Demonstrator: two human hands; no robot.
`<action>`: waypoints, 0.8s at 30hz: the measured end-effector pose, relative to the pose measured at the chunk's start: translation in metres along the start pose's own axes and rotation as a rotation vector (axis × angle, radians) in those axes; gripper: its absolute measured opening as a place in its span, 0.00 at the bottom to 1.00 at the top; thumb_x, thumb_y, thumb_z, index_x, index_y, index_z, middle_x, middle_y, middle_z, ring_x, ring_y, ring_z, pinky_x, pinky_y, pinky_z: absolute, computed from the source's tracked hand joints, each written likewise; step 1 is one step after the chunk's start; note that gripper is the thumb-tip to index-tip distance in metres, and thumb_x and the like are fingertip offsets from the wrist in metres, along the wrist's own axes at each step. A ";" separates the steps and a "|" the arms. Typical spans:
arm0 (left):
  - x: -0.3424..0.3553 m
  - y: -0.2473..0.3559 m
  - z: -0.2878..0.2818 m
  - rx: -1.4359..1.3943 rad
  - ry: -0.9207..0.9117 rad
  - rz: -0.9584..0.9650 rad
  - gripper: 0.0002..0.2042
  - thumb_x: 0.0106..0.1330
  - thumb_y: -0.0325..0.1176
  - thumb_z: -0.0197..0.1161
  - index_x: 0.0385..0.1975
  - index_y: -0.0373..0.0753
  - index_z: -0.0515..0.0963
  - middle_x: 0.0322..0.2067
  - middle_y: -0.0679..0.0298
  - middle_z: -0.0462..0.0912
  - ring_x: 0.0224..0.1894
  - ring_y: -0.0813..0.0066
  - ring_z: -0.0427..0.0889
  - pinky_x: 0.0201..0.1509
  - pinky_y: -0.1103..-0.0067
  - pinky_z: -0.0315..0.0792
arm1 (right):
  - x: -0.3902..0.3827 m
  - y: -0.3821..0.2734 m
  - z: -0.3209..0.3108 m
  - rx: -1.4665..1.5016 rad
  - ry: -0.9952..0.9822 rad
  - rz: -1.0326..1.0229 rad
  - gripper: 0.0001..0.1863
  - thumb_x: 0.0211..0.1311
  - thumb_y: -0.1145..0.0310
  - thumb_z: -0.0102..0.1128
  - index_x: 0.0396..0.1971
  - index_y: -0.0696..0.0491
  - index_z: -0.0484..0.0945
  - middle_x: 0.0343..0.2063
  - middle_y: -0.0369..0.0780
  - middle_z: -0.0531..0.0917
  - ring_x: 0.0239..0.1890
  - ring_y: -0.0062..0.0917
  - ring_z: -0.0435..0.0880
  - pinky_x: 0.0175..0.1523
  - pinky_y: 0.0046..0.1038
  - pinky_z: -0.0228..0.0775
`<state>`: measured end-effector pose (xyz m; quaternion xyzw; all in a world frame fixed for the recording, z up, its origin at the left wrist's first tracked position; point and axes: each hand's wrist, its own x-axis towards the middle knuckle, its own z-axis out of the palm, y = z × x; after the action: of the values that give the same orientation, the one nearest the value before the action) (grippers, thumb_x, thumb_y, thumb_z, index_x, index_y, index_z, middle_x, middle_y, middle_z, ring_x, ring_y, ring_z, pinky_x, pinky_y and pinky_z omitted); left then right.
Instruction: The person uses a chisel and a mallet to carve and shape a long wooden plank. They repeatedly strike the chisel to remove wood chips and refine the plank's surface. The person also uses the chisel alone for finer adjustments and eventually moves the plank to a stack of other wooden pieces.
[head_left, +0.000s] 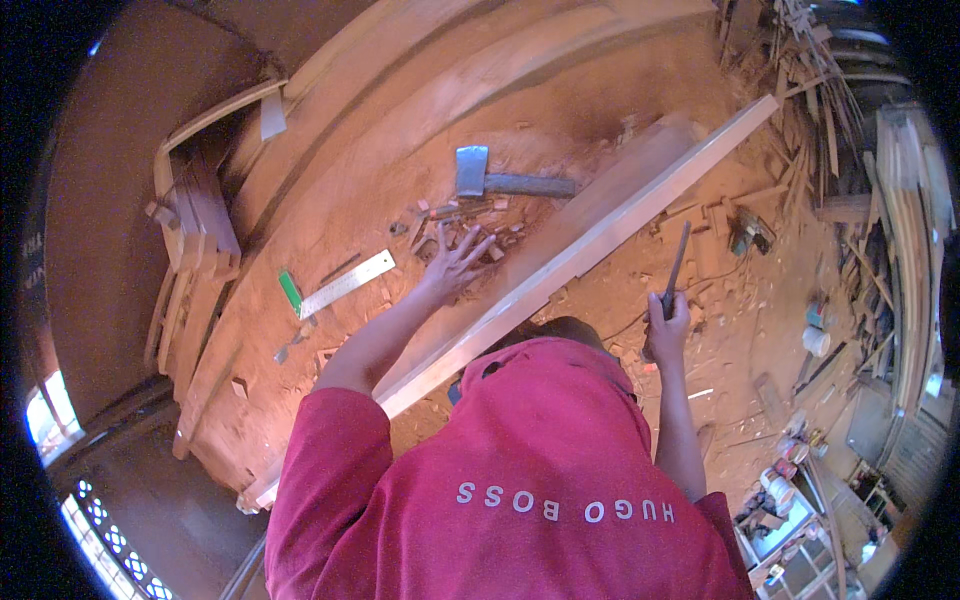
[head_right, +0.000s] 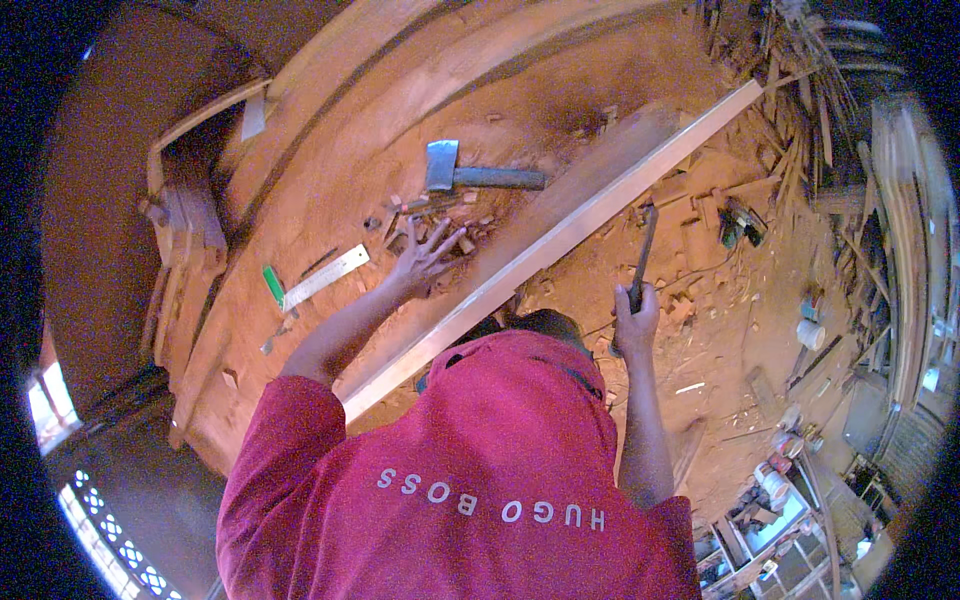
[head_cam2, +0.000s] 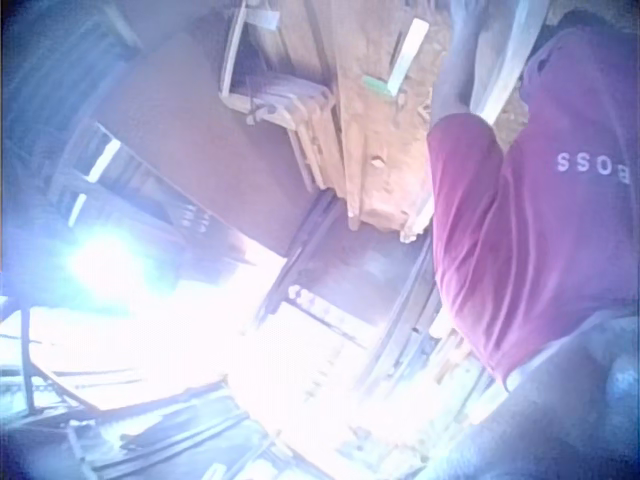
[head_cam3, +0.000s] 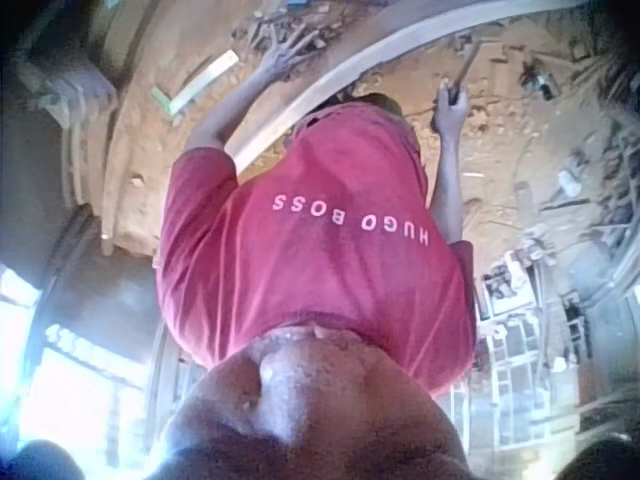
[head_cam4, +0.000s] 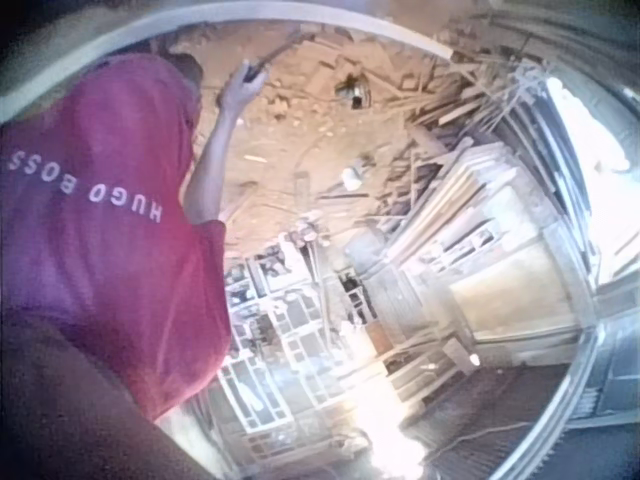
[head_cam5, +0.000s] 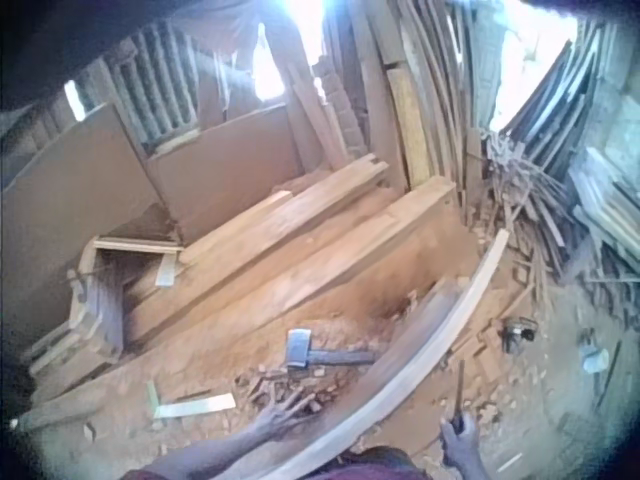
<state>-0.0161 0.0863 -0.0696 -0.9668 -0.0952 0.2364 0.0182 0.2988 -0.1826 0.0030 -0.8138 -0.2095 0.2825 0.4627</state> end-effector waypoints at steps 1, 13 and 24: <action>-0.004 -0.004 -0.017 -0.003 -0.042 0.043 0.36 0.51 0.49 0.67 0.65 0.65 0.68 0.75 0.60 0.45 0.77 0.53 0.42 0.63 0.27 0.47 | -0.002 0.001 -0.004 0.002 0.021 0.007 0.15 0.66 0.59 0.64 0.32 0.52 0.69 0.18 0.32 0.72 0.17 0.16 0.73 0.20 0.22 0.64; -0.022 -0.034 0.016 -0.103 0.158 0.126 0.25 0.59 0.42 0.59 0.60 0.58 0.74 0.72 0.65 0.55 0.73 0.51 0.53 0.62 0.35 0.55 | -0.007 0.026 -0.001 0.064 0.105 0.206 0.13 0.64 0.60 0.63 0.32 0.53 0.72 0.18 0.34 0.72 0.20 0.18 0.73 0.23 0.26 0.65; 0.076 -0.070 -0.103 0.020 0.052 0.351 0.24 0.57 0.39 0.63 0.55 0.49 0.72 0.63 0.61 0.62 0.65 0.52 0.61 0.59 0.50 0.66 | -0.024 0.083 -0.003 0.019 0.141 0.251 0.11 0.67 0.63 0.62 0.32 0.53 0.70 0.18 0.33 0.73 0.19 0.16 0.74 0.22 0.22 0.66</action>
<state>0.0851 0.1711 -0.0066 -0.9742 0.0781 0.2117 -0.0112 0.2896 -0.2389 -0.0618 -0.8471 -0.0705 0.2821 0.4449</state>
